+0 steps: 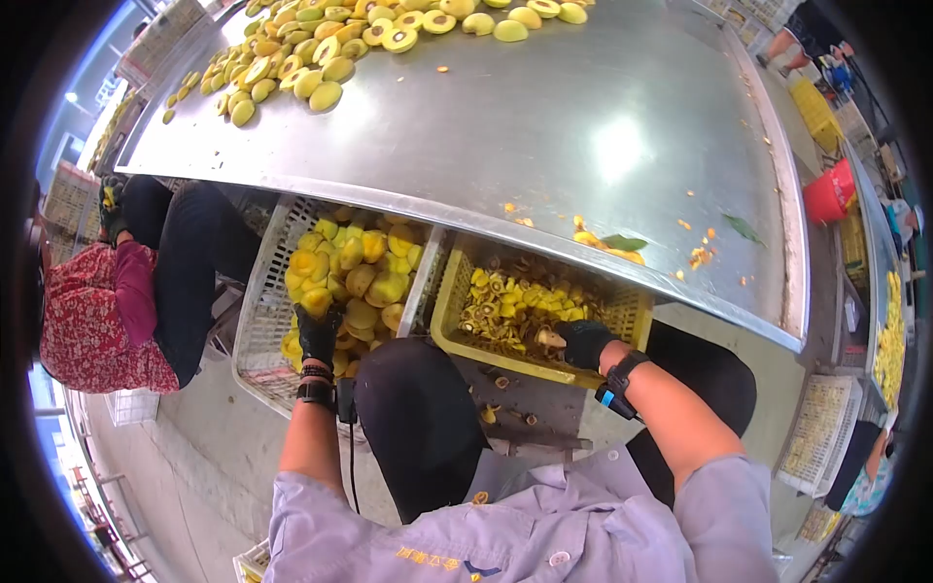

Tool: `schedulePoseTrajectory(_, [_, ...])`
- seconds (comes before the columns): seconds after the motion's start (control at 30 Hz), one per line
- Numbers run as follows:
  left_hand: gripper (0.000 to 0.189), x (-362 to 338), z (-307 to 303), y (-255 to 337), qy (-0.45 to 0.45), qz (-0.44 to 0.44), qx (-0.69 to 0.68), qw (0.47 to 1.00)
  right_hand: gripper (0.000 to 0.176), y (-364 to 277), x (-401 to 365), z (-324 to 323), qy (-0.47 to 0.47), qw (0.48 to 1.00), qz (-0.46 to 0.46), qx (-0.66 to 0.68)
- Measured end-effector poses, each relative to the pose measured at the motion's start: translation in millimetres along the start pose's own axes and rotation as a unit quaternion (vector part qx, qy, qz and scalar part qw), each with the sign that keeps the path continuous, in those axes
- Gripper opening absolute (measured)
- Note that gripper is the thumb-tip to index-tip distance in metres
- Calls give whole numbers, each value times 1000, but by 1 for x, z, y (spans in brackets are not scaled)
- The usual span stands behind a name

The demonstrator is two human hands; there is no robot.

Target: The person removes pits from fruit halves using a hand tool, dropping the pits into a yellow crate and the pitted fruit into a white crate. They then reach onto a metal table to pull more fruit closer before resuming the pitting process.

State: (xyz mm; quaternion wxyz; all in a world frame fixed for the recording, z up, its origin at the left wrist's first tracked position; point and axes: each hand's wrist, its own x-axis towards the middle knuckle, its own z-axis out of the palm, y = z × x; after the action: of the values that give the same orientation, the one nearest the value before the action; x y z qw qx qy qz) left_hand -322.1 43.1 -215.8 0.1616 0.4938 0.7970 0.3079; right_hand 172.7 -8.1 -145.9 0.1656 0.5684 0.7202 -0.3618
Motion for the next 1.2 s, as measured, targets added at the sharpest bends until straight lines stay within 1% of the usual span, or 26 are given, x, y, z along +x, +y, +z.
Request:
schedulePoseTrajectory(0.1, [100,-9,-19,52,-26,-28,60,997,59,35,50,52,-27,992,-119,26])
schedulePoseTrajectory(0.13, [101,-12,-21,59,-1,56,26,998,65,41,63,63,-73,986,-146,35])
schedulePoseTrajectory(0.17, [101,-10,-18,68,-4,118,75,990,65,44,74,69,-97,986,-138,13])
schedulePoseTrajectory(0.23, [100,-1,-7,83,-14,238,173,956,67,48,91,77,-145,982,-120,-32])
schedulePoseTrajectory(0.27, [99,2,-2,89,-26,243,173,954,64,53,94,79,-134,979,-154,-27])
schedulePoseTrajectory(0.33, [98,12,9,98,-45,255,172,950,60,62,98,67,-118,980,-160,-15])
schedulePoseTrajectory(0.43, [95,33,15,101,-100,157,180,966,46,73,108,51,-92,976,-132,149])
schedulePoseTrajectory(0.5, [87,50,27,106,-64,116,135,982,45,75,116,37,-53,974,-108,192])
schedulePoseTrajectory(0.53, [83,58,32,108,-43,96,112,988,45,72,120,28,-26,979,-97,178])
schedulePoseTrajectory(0.67, [59,91,58,118,-21,183,-2,983,44,43,115,-11,95,990,-70,83])
schedulePoseTrajectory(0.73, [48,100,61,127,-1,223,-59,973,44,19,101,-31,158,984,-77,27])
schedulePoseTrajectory(0.77, [48,95,51,127,10,220,-61,974,43,4,91,-41,188,978,-90,4])
schedulePoseTrajectory(0.83, [50,81,24,135,34,214,-65,974,43,-34,73,-63,258,955,-145,-31])
schedulePoseTrajectory(0.9, [57,58,-15,120,56,156,-93,982,43,-80,61,-82,311,920,-228,-63])
schedulePoseTrajectory(0.97, [64,30,-55,93,185,126,-112,968,42,-123,57,-98,330,884,-316,-99])
schedulePoseTrajectory(1.0, [63,20,-72,80,241,142,18,960,44,-141,63,-103,322,869,-356,-119])
schedulePoseTrajectory(1.03, [63,8,-88,68,294,152,148,932,45,-160,68,-107,313,853,-394,-139])
schedulePoseTrajectory(1.07, [59,-23,-107,48,286,-19,-88,954,47,-174,70,-110,304,834,-432,-160])
schedulePoseTrajectory(1.1, [56,-55,-116,33,260,-103,-196,940,39,-180,77,-103,299,825,-438,-193])
schedulePoseTrajectory(1.13, [53,-86,-125,18,246,-191,-297,903,39,-182,85,-99,260,826,-445,-227])
schedulePoseTrajectory(1.17, [48,-108,-120,3,225,-186,-240,926,39,-184,93,-95,221,826,-449,-261])
schedulePoseTrajectory(1.2, [44,-130,-115,-13,206,-179,-182,945,36,-184,101,-92,212,814,-455,-291])
